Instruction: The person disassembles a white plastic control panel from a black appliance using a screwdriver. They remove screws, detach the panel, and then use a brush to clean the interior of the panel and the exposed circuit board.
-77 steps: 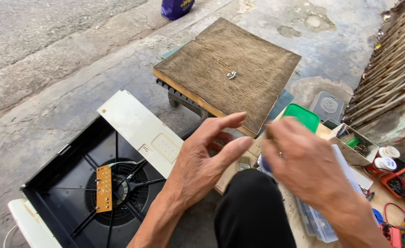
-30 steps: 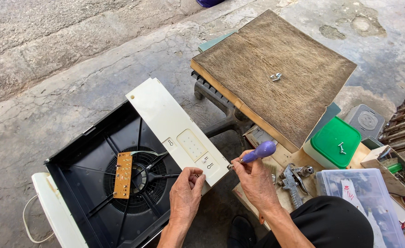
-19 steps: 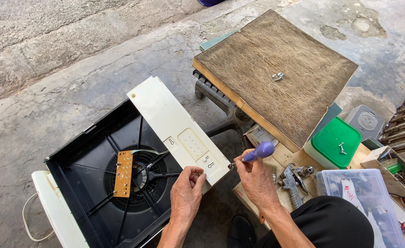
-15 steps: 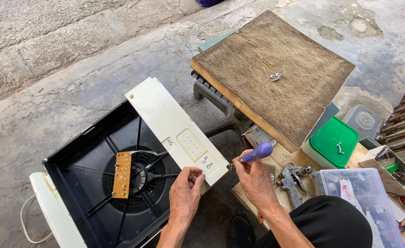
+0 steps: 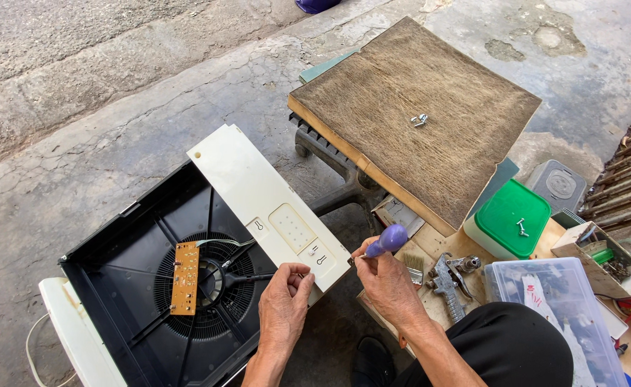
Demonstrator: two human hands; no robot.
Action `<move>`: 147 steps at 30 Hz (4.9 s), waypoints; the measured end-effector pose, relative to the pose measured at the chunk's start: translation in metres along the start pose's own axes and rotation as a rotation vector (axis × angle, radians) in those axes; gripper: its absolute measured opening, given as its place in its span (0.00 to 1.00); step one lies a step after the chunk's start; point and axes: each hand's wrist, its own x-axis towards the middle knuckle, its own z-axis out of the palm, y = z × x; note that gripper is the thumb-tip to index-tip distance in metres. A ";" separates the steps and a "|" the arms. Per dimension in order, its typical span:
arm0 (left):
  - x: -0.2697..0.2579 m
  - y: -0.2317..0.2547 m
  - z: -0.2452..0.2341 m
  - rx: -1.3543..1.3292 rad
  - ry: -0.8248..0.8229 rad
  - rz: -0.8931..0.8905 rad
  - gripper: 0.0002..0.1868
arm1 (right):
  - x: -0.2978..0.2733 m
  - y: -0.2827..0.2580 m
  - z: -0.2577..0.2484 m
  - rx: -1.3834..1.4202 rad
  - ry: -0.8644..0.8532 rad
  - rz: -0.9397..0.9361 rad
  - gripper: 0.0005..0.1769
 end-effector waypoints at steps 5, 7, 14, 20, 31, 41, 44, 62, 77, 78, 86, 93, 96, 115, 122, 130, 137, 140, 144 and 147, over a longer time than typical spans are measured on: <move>0.000 0.002 0.000 0.022 0.005 -0.012 0.05 | -0.001 0.001 0.001 0.077 -0.003 -0.013 0.07; 0.000 0.002 -0.001 0.018 0.005 -0.016 0.05 | 0.002 0.008 0.005 0.103 0.011 -0.032 0.06; -0.002 0.009 -0.002 -0.036 -0.005 -0.059 0.05 | 0.004 0.016 0.000 0.161 0.046 -0.093 0.04; 0.000 0.009 0.000 -0.076 0.000 -0.067 0.05 | 0.006 0.018 0.001 0.067 0.060 -0.201 0.04; 0.004 0.008 0.000 -0.054 0.000 -0.078 0.05 | 0.009 0.029 0.018 -0.037 0.092 -0.350 0.08; -0.022 0.088 -0.028 -0.111 -0.023 0.393 0.21 | 0.009 0.018 0.016 -0.348 0.167 -0.480 0.11; -0.034 0.130 -0.037 -0.181 -0.159 0.643 0.29 | -0.001 0.002 0.009 0.196 0.050 -0.145 0.10; -0.033 0.112 -0.037 -0.121 -0.309 0.446 0.42 | -0.036 -0.110 -0.109 -0.271 -0.261 -0.730 0.27; 0.008 0.047 0.025 0.000 -0.207 0.471 0.06 | 0.004 -0.074 -0.086 -0.437 -0.250 -0.922 0.11; 0.011 0.046 0.027 0.001 -0.207 0.473 0.06 | 0.007 -0.074 -0.089 -0.437 -0.248 -0.922 0.11; 0.032 0.028 0.044 -0.014 -0.179 0.594 0.10 | 0.014 -0.087 -0.106 -0.381 -0.540 -1.115 0.24; 0.029 0.031 0.056 0.010 -0.040 0.517 0.03 | 0.010 -0.087 -0.097 -0.476 -0.525 -0.971 0.23; 0.030 0.030 0.056 0.014 -0.040 0.463 0.07 | 0.012 -0.080 -0.091 -0.552 -0.473 -0.937 0.18; 0.017 0.023 0.038 0.139 -0.068 0.678 0.09 | 0.010 -0.076 -0.076 -0.674 -0.356 -1.053 0.11; -0.051 -0.006 0.026 0.113 0.304 -0.026 0.29 | 0.020 -0.064 -0.077 -0.634 -0.218 -0.983 0.17; -0.020 -0.081 0.048 0.635 0.198 0.181 0.28 | 0.015 -0.065 -0.071 -0.537 -0.230 -0.976 0.18; -0.018 -0.095 0.046 0.824 0.227 0.296 0.21 | 0.017 -0.070 -0.064 -0.591 -0.204 -0.932 0.18; -0.017 -0.090 0.044 0.818 0.170 0.240 0.22 | 0.024 -0.059 -0.064 -0.615 -0.202 -1.074 0.03; -0.019 -0.083 0.042 0.831 0.150 0.229 0.22 | 0.033 -0.056 -0.076 -0.719 -0.383 -1.089 0.08; -0.020 -0.082 0.041 0.810 0.153 0.233 0.22 | 0.037 -0.054 -0.077 -0.678 -0.403 -1.155 0.10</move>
